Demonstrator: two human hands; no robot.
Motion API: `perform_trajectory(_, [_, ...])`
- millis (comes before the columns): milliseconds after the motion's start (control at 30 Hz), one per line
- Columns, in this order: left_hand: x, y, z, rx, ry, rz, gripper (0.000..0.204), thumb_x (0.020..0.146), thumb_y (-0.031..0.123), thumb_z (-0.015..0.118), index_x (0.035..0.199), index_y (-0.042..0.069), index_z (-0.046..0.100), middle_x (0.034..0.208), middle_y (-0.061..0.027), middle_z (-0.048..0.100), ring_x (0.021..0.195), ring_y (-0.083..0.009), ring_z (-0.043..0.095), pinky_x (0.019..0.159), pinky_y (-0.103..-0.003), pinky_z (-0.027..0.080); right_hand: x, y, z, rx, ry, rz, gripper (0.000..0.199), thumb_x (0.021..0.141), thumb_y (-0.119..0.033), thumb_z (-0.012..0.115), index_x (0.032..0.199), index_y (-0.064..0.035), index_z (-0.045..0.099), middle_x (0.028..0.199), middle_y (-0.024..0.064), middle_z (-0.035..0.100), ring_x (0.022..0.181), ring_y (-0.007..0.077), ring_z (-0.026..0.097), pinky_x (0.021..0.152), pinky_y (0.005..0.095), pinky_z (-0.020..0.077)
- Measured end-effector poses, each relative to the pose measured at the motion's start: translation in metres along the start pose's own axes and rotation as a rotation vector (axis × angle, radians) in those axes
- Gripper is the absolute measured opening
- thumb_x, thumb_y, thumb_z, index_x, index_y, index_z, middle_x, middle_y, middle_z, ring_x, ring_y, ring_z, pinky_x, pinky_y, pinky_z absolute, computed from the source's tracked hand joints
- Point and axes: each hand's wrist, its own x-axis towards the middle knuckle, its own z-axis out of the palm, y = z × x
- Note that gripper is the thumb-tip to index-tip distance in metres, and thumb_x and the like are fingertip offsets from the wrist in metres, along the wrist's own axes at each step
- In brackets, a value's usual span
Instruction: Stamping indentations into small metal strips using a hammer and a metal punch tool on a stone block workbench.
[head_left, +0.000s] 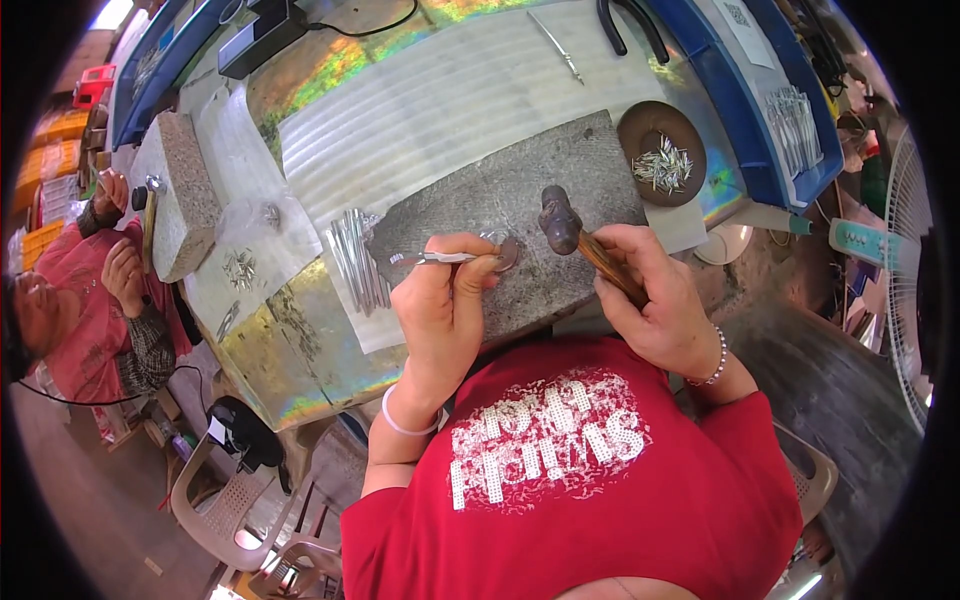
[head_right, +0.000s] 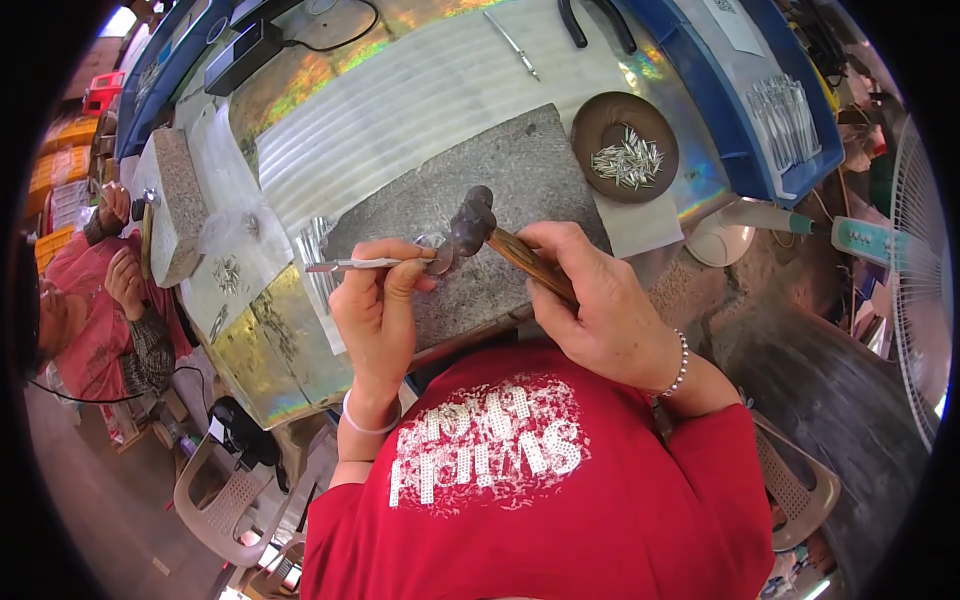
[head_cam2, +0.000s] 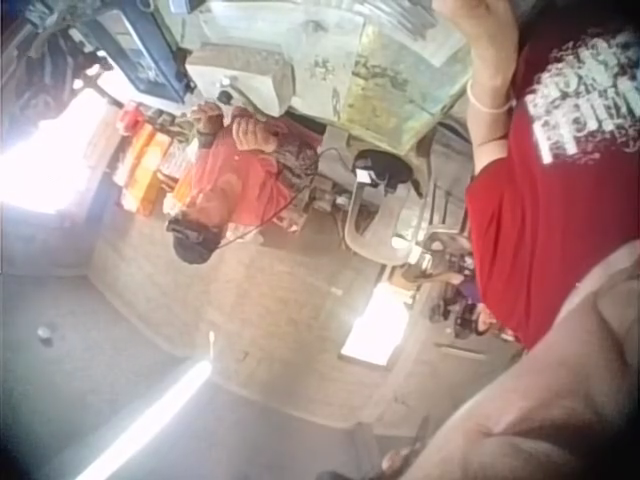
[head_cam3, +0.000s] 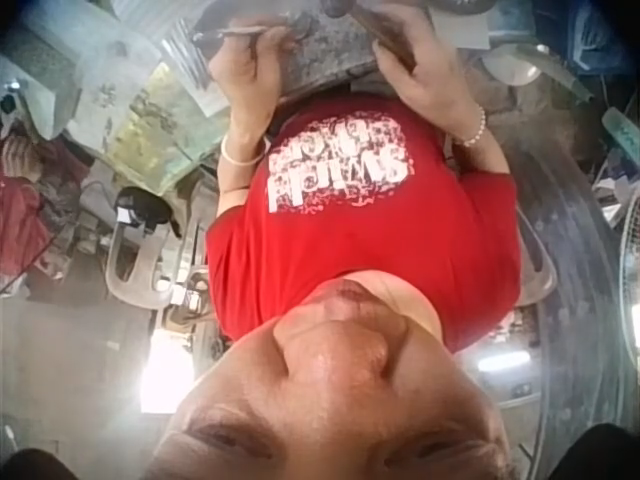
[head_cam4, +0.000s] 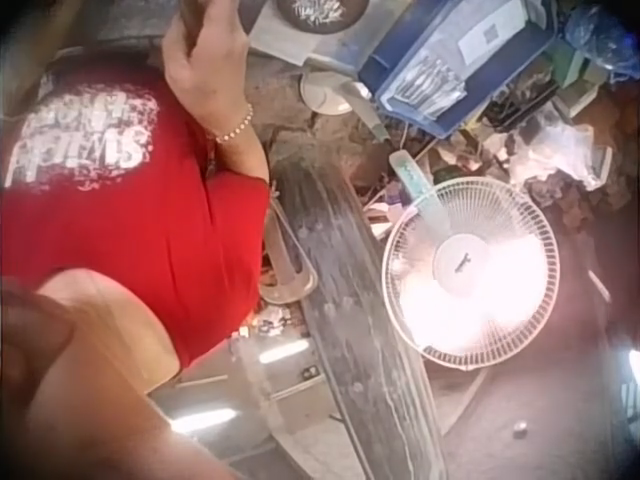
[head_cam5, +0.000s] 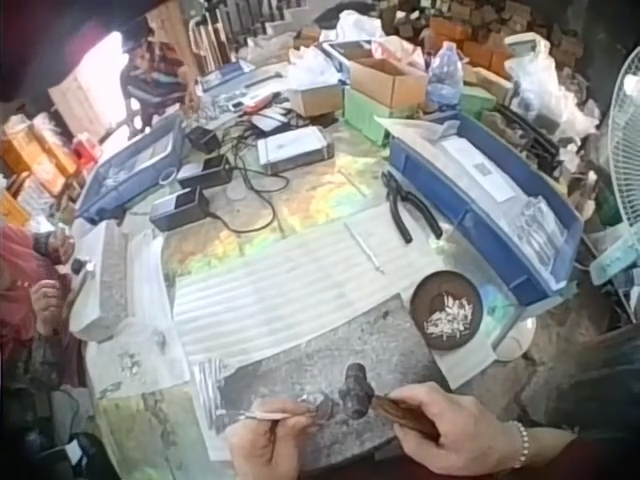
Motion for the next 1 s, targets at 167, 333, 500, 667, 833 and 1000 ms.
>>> perform_trajectory(167, [-0.0011,-0.0006,-0.0018,-0.057,0.008,-0.043,0.006,0.092,0.001,0.055,0.095,-0.003,0.057,0.088,-0.0080,0.064,0.068,-0.0105,0.061,0.063,-0.021,0.049,0.0006,0.0004,0.0010,-0.010,0.005,-0.054,0.036,0.084,0.003,0.057,0.118,-0.0006,0.044,0.091,0.0092,0.062,0.073,0.0081,0.057,0.065,0.0220,0.0460])
perform_trajectory(333, [0.0015,0.0016,0.0037,-0.138,0.084,-0.069,0.002,0.088,-0.001,0.059,0.090,-0.002,0.060,0.078,-0.0056,0.064,0.062,-0.0101,0.062,0.057,-0.022,0.048,0.0007,-0.0010,0.0026,0.039,0.024,-0.012,0.038,0.082,0.002,0.058,0.117,-0.0033,0.046,0.090,0.0153,0.060,0.078,0.0268,0.064,0.068,0.0321,0.0497])
perform_trajectory(500, [0.0009,0.0010,0.0041,-0.084,0.075,-0.022,0.001,0.087,-0.002,0.060,0.087,-0.002,0.060,0.080,-0.0054,0.064,0.062,-0.0101,0.060,0.057,-0.022,0.048,0.0017,-0.0016,0.0024,0.038,0.022,-0.027,0.038,0.082,0.003,0.058,0.117,-0.0031,0.046,0.091,0.0153,0.061,0.080,0.0268,0.065,0.070,0.0321,0.0500])
perform_trajectory(667, [0.0004,0.0015,0.0044,-0.035,0.069,-0.002,0.001,0.088,-0.002,0.059,0.087,-0.002,0.060,0.081,-0.0059,0.063,0.061,-0.0105,0.060,0.056,-0.022,0.048,0.0012,-0.0002,0.0033,0.038,0.031,-0.058,0.038,0.082,0.003,0.058,0.117,-0.0029,0.046,0.092,0.0154,0.061,0.081,0.0268,0.065,0.071,0.0324,0.0502])
perform_trajectory(833, [0.0005,0.0008,0.0058,-0.004,0.069,0.007,0.002,0.089,-0.001,0.057,0.088,-0.002,0.059,0.082,-0.0059,0.063,0.061,-0.0106,0.060,0.056,-0.022,0.048,-0.0003,0.0000,0.0035,0.036,0.029,-0.065,0.040,0.081,0.003,0.059,0.118,-0.0031,0.046,0.093,0.0148,0.061,0.081,0.0259,0.065,0.070,0.0318,0.0500])
perform_trajectory(1000, [0.0015,0.0026,0.0069,0.004,0.082,0.021,0.003,0.090,0.000,0.057,0.088,-0.001,0.059,0.080,-0.0060,0.062,0.061,-0.0107,0.061,0.055,-0.022,0.048,-0.0024,-0.0019,0.0044,0.049,0.022,-0.045,0.040,0.081,0.003,0.059,0.119,-0.0032,0.046,0.093,0.0144,0.061,0.080,0.0249,0.065,0.069,0.0312,0.0499])
